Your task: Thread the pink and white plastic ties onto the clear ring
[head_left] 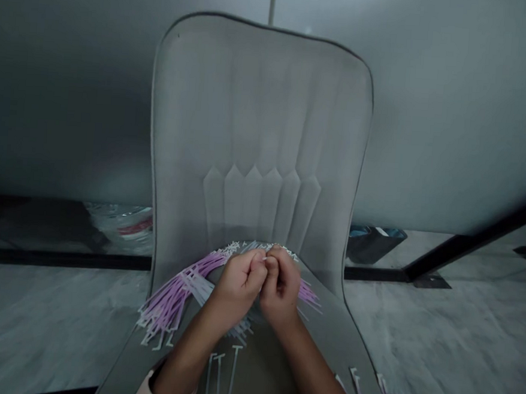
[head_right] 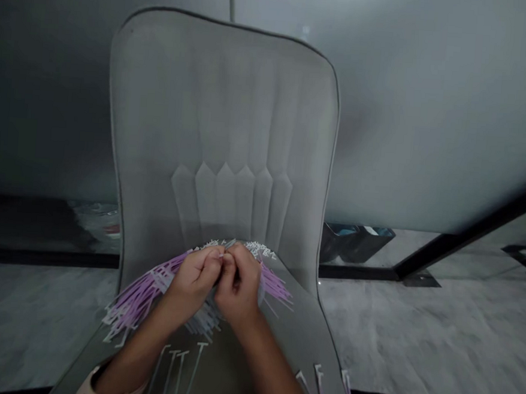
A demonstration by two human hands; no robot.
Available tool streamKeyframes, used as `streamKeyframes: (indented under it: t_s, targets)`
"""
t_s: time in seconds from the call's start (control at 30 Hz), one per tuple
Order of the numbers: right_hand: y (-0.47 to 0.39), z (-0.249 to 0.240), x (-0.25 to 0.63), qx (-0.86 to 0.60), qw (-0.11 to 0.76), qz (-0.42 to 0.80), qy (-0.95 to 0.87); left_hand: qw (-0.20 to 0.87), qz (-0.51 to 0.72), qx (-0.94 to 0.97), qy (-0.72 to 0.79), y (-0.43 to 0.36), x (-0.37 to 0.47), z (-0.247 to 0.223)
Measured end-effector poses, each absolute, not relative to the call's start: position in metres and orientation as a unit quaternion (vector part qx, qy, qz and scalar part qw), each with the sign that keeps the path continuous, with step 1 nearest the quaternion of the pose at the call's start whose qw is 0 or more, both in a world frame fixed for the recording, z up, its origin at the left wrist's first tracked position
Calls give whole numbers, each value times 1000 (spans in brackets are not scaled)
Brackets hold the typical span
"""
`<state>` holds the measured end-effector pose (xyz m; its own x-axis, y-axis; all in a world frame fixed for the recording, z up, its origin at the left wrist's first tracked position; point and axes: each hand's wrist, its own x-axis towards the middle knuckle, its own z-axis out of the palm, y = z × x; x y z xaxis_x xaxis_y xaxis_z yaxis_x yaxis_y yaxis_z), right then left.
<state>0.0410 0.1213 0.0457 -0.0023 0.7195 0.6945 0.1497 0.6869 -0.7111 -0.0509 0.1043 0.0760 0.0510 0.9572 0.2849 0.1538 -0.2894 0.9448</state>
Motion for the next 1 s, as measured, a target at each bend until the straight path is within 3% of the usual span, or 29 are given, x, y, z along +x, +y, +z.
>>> streamKeyframes:
  t_s: [0.23,0.43,0.7,1.0]
  targets:
    - [123,53,46,-323,600,264,-682,373,526,619,449,103,-51,73]
    - [124,70,61,-289,558,278,-726,455,543,577,405,99,-53,79]
    - [126,76,69,-279,507,409,-706,457,493,634,383,101,-67,83]
    - [126,87,77,-277,463,397,-742,485,449,641,389,100,-71,87]
